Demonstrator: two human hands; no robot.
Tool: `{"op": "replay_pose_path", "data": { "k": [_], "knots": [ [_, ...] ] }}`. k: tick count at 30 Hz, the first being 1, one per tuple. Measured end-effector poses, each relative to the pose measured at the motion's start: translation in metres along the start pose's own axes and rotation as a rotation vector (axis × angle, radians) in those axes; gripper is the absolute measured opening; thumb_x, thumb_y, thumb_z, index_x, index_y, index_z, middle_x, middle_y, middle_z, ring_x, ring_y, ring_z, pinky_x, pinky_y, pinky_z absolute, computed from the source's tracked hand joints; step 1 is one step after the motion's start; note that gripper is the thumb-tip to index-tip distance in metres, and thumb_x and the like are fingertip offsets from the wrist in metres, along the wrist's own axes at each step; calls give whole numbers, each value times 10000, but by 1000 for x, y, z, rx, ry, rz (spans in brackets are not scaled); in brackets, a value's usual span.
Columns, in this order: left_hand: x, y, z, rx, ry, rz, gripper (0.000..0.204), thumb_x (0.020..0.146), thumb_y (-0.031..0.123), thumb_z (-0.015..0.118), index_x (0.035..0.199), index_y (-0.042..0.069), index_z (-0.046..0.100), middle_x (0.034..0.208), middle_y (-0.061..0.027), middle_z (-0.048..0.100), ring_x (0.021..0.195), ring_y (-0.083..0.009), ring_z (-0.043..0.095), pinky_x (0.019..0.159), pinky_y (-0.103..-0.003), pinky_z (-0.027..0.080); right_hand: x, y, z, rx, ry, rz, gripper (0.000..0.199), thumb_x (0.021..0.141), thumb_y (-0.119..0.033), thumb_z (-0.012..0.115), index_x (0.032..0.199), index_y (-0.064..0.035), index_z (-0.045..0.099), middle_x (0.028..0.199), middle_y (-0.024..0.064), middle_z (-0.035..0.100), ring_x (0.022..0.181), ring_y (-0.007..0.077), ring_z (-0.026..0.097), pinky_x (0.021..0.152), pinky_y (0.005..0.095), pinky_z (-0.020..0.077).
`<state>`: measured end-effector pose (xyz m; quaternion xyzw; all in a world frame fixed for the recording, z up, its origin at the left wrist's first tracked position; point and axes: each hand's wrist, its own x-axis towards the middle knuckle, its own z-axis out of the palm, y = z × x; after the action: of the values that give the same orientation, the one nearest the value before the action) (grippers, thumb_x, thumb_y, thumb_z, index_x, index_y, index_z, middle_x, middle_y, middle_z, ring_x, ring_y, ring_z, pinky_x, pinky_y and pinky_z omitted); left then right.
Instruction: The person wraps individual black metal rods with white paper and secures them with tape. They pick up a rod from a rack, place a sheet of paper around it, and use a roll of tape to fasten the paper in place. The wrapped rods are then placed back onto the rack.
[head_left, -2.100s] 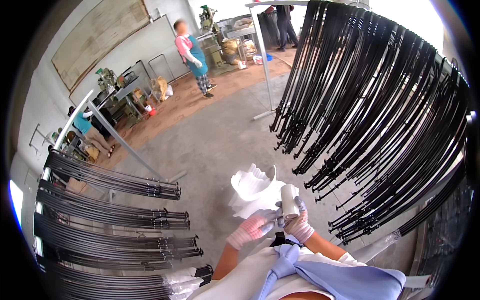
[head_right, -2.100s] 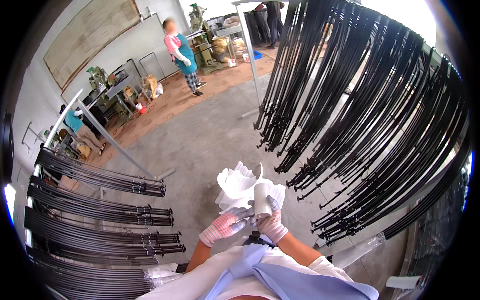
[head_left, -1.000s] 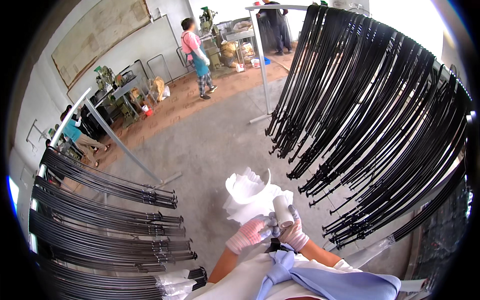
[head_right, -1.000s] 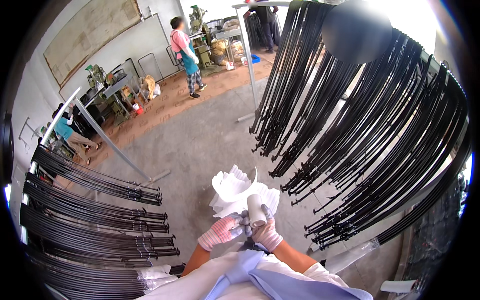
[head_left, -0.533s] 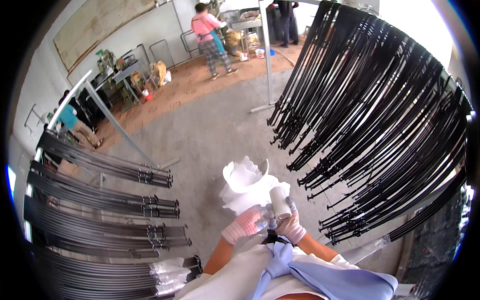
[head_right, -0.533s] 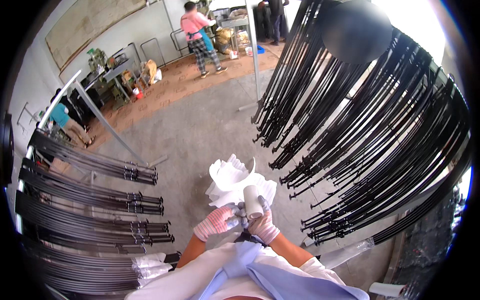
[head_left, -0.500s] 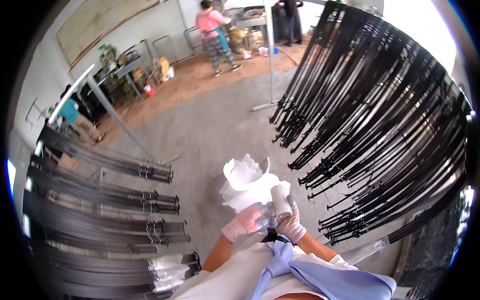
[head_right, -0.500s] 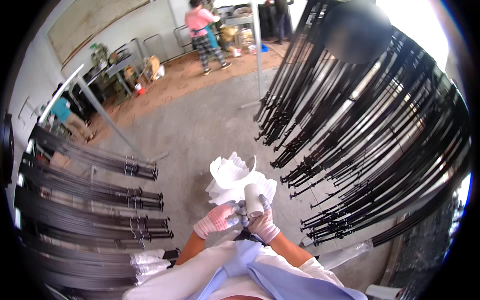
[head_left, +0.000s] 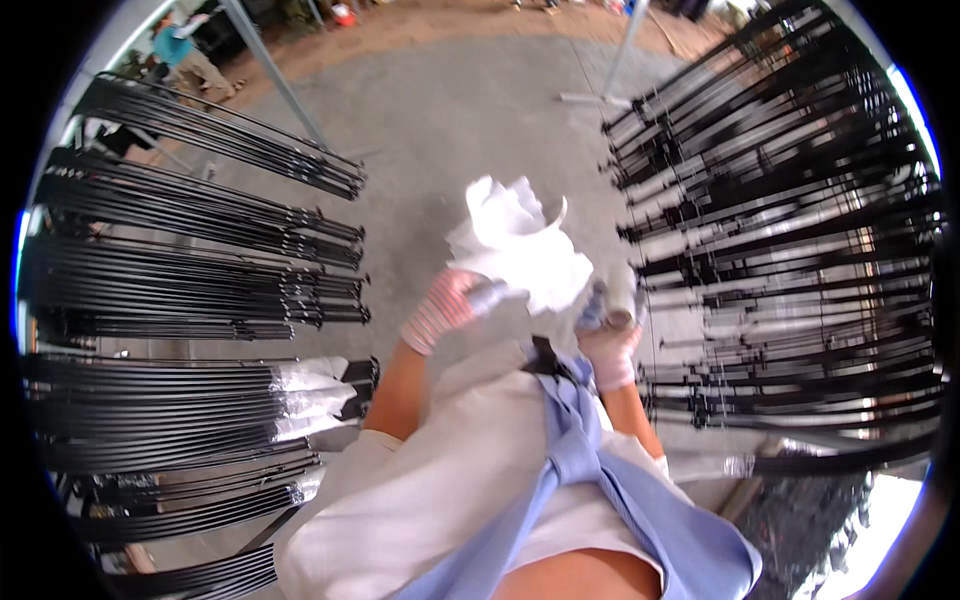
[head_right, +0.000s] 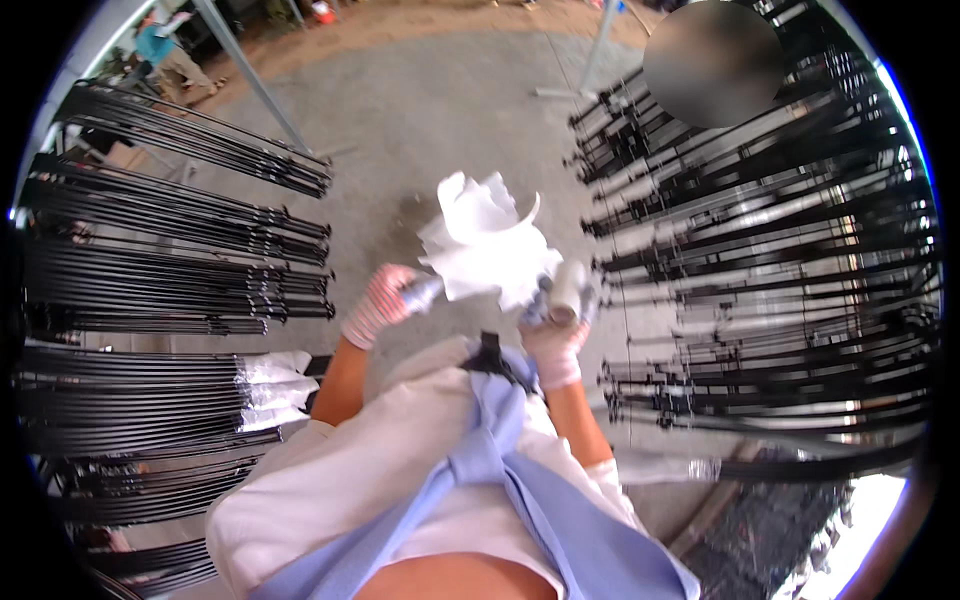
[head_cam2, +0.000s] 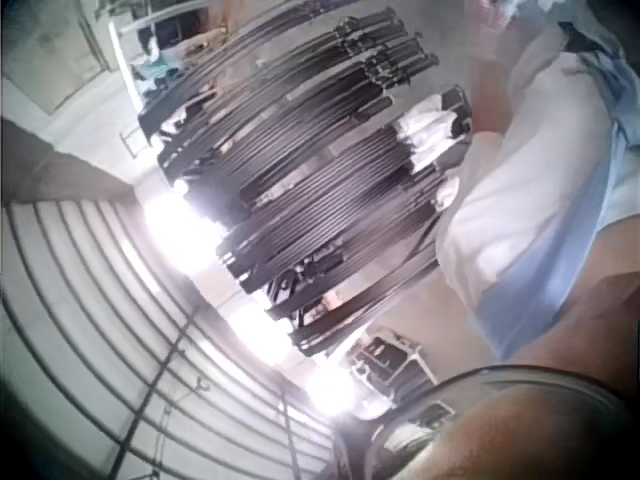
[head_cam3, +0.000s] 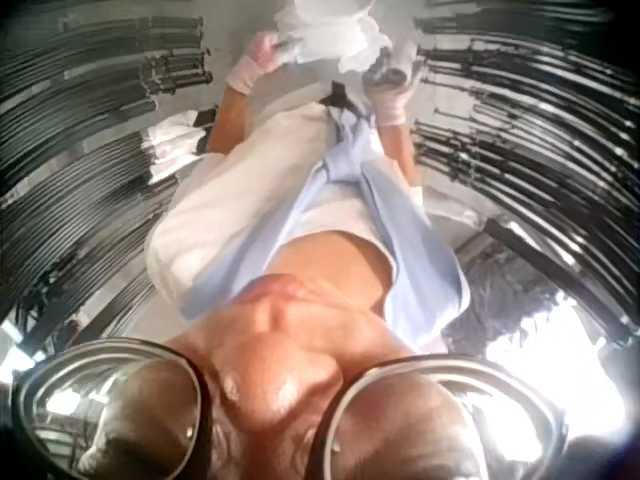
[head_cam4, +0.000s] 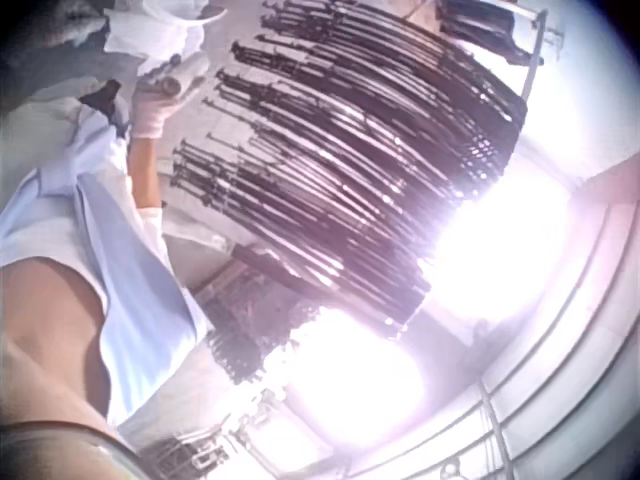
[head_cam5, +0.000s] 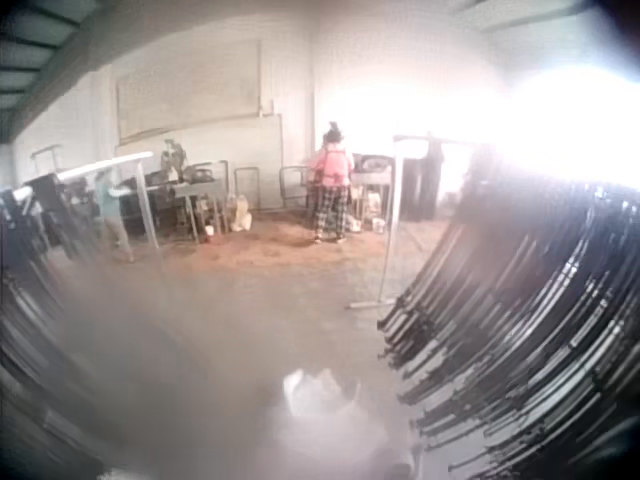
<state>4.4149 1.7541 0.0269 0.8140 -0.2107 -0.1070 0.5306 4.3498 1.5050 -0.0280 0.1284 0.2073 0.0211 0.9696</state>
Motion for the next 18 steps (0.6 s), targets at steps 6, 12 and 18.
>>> {"op": "replay_pose_path", "data": {
  "k": [6,12,18],
  "knots": [
    [-21,-9,-25,-65,-30,-293,370,786,333,552,567,35,543,457,-4,483,432,-55,426,434,-228,361,21,34,-2,-333,121,-34,563,685,-548,512,963,-58,531,715,36,594,526,156,525,487,273,450],
    [-34,-48,-60,-16,36,-378,383,765,352,572,565,25,567,495,-33,550,438,-73,492,456,-220,399,40,28,2,-258,313,-299,475,669,-508,552,960,-132,551,858,68,601,602,148,556,488,275,463],
    [-32,-96,-73,-201,88,-468,360,770,350,567,607,30,582,562,-34,578,474,-75,479,470,-230,387,55,1,-17,-216,411,-362,491,631,-526,584,928,-138,533,829,56,588,637,159,564,476,273,467]
  ]
}}
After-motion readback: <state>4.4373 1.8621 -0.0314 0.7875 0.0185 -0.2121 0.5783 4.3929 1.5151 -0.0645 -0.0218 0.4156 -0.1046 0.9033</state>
